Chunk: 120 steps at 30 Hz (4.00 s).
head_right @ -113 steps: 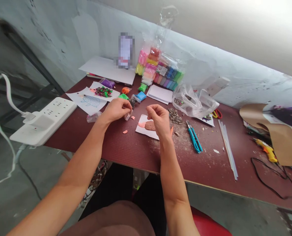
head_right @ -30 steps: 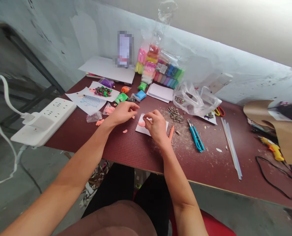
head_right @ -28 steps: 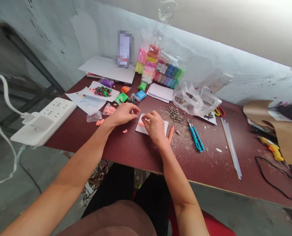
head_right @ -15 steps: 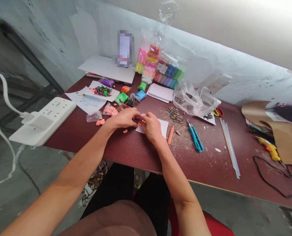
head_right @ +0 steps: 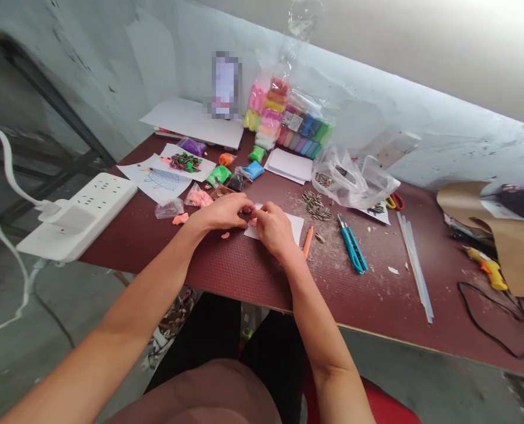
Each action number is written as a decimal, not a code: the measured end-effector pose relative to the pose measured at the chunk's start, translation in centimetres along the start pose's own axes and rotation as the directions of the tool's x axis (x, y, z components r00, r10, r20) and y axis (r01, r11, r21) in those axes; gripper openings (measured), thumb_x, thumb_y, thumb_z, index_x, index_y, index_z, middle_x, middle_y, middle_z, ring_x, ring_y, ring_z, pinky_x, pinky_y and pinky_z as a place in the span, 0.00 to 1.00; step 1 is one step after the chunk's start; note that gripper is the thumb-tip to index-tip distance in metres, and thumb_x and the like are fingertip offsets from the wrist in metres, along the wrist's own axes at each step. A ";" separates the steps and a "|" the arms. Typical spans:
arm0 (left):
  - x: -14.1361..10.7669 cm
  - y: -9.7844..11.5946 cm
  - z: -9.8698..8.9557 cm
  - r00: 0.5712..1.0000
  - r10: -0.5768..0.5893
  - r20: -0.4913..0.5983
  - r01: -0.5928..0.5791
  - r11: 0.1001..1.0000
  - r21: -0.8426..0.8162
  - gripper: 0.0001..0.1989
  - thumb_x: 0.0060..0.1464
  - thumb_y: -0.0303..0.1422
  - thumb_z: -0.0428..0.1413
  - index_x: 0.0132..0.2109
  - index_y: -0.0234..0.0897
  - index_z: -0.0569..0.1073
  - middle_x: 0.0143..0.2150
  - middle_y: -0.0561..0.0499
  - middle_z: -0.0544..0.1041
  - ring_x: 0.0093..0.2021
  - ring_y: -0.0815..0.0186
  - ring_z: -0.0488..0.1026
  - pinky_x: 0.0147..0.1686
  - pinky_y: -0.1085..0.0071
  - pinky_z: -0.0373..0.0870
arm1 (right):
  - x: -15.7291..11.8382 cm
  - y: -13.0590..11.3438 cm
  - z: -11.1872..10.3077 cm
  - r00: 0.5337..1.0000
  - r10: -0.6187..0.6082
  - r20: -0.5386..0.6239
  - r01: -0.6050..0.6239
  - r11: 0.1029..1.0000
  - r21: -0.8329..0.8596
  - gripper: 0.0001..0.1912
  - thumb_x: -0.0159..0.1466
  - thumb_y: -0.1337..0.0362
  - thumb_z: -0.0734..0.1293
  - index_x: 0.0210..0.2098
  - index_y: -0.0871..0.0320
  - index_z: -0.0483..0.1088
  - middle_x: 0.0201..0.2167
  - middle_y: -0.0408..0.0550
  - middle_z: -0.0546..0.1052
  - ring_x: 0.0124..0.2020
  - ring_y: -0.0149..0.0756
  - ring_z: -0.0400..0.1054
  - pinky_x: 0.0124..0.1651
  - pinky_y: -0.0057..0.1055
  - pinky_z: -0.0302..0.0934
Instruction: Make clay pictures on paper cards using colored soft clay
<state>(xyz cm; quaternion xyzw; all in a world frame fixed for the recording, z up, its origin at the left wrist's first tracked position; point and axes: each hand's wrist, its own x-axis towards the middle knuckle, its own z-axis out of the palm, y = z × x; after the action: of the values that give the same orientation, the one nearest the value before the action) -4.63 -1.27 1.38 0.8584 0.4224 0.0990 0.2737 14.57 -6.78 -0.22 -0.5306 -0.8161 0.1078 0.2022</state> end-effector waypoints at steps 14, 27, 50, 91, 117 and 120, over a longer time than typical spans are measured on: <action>0.0 0.0 0.0 1.000 0.005 0.001 -0.005 1.000 -0.004 0.12 0.53 0.32 0.64 0.45 0.37 0.81 0.47 0.46 0.80 0.47 0.57 0.75 0.46 0.68 0.67 | -0.2 0.0 0.2 0.998 -0.054 0.015 0.055 0.991 -0.118 0.18 0.74 0.69 0.61 0.45 0.52 0.84 0.43 0.54 0.77 0.41 0.42 0.68 0.47 0.39 0.62; 0.0 0.1 -0.1 1.000 -0.009 0.011 0.009 1.000 0.006 0.11 0.52 0.31 0.63 0.44 0.36 0.81 0.46 0.45 0.79 0.47 0.56 0.75 0.44 0.67 0.67 | -0.3 -0.3 -0.1 0.996 -0.088 -0.009 0.087 0.989 -0.116 0.19 0.73 0.71 0.61 0.48 0.50 0.84 0.46 0.54 0.76 0.43 0.44 0.68 0.48 0.40 0.62; -0.3 0.5 -0.4 1.000 -0.002 0.007 0.002 1.000 0.012 0.11 0.53 0.32 0.64 0.44 0.37 0.82 0.46 0.45 0.80 0.44 0.57 0.76 0.42 0.67 0.67 | -0.2 -0.4 -0.3 0.994 -0.092 0.062 0.100 0.984 -0.149 0.16 0.73 0.70 0.63 0.46 0.51 0.84 0.46 0.55 0.76 0.43 0.44 0.67 0.49 0.42 0.61; -0.8 -3.0 -2.3 0.914 -0.228 -0.336 0.169 0.966 -0.195 0.08 0.56 0.28 0.60 0.40 0.36 0.85 0.37 0.46 0.85 0.38 0.59 0.79 0.43 0.66 0.74 | -0.1 -0.4 0.1 0.930 0.285 -0.232 -0.212 0.931 0.297 0.15 0.70 0.56 0.65 0.30 0.54 0.75 0.26 0.48 0.78 0.29 0.38 0.70 0.34 0.32 0.60; 0.8 -2.8 -1.4 0.852 -0.262 -0.453 -0.111 0.755 -0.646 0.20 0.58 0.33 0.64 0.55 0.31 0.76 0.53 0.40 0.83 0.56 0.55 0.79 0.58 0.60 0.75 | 7.3 -1.1 1.5 0.944 0.274 -0.183 -0.140 0.836 0.531 0.15 0.63 0.56 0.71 0.43 0.60 0.79 0.32 0.46 0.80 0.31 0.33 0.69 0.38 0.30 0.63; 0.5 -2.5 -1.6 0.897 -0.162 -0.411 -0.236 0.609 -0.757 0.16 0.55 0.34 0.65 0.49 0.32 0.77 0.46 0.44 0.83 0.47 0.61 0.80 0.51 0.63 0.77 | 5.8 -1.3 0.6 0.950 0.237 -0.203 -0.078 0.810 0.581 0.15 0.64 0.55 0.71 0.45 0.58 0.78 0.33 0.45 0.79 0.31 0.32 0.68 0.37 0.31 0.64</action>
<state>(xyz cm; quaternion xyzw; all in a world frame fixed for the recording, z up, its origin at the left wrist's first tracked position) -6.64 0.98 1.31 0.6110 0.3665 0.4721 0.5191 11.22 -2.01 0.98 -0.5224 -0.6654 0.2893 0.4479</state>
